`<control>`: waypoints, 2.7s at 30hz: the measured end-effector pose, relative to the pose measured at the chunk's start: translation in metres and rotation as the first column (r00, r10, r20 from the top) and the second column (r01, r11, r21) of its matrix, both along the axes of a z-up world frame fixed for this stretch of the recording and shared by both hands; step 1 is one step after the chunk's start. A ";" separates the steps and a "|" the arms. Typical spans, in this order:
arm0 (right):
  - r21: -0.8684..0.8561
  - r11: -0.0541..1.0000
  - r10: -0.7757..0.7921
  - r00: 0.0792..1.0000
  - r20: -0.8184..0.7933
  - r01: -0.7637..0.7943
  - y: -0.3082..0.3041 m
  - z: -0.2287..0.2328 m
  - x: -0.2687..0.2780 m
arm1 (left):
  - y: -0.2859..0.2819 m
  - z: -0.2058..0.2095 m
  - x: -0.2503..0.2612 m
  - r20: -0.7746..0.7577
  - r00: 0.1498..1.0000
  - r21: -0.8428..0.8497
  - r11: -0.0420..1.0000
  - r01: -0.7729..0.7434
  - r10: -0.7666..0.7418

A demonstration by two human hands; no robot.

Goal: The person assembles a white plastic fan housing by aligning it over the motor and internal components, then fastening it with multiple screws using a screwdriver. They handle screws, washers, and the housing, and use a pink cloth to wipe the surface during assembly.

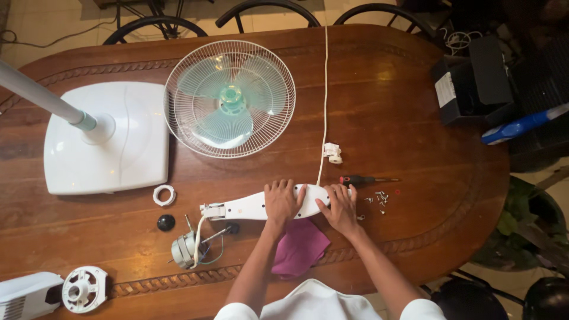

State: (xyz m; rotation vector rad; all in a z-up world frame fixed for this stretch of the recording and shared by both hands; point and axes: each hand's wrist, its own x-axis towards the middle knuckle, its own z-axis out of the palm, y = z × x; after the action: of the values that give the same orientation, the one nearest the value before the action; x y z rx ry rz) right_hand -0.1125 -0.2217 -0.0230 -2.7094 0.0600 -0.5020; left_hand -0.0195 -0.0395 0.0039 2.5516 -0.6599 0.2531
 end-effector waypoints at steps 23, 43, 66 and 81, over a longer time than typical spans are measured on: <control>-0.065 0.998 -0.013 0.995 -0.095 0.007 -0.005 -0.001 -0.003 | -0.002 -0.009 0.002 0.041 0.999 0.018 0.999 -0.035 0.034; 0.343 0.843 -0.411 0.908 -0.087 0.414 -0.045 -0.013 -0.164 | -0.010 -0.022 0.031 -0.169 0.986 -0.004 1.000 -0.002 0.001; 0.858 0.455 -0.254 0.958 -0.131 0.237 -0.143 -0.072 -0.154 | -0.087 0.024 -0.117 -0.522 0.688 -0.594 0.794 0.130 -0.504; 0.899 0.339 -0.150 0.959 -0.240 0.278 -0.201 -0.125 -0.191 | -0.126 -0.015 -0.155 -0.593 0.765 -0.380 0.925 0.007 -0.250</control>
State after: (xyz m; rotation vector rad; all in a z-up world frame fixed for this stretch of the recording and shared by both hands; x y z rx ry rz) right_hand -0.3039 -0.4231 -0.1481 -1.5492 0.5740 -0.2337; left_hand -0.1746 -0.1656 -0.0110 2.0274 -0.4613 -0.4907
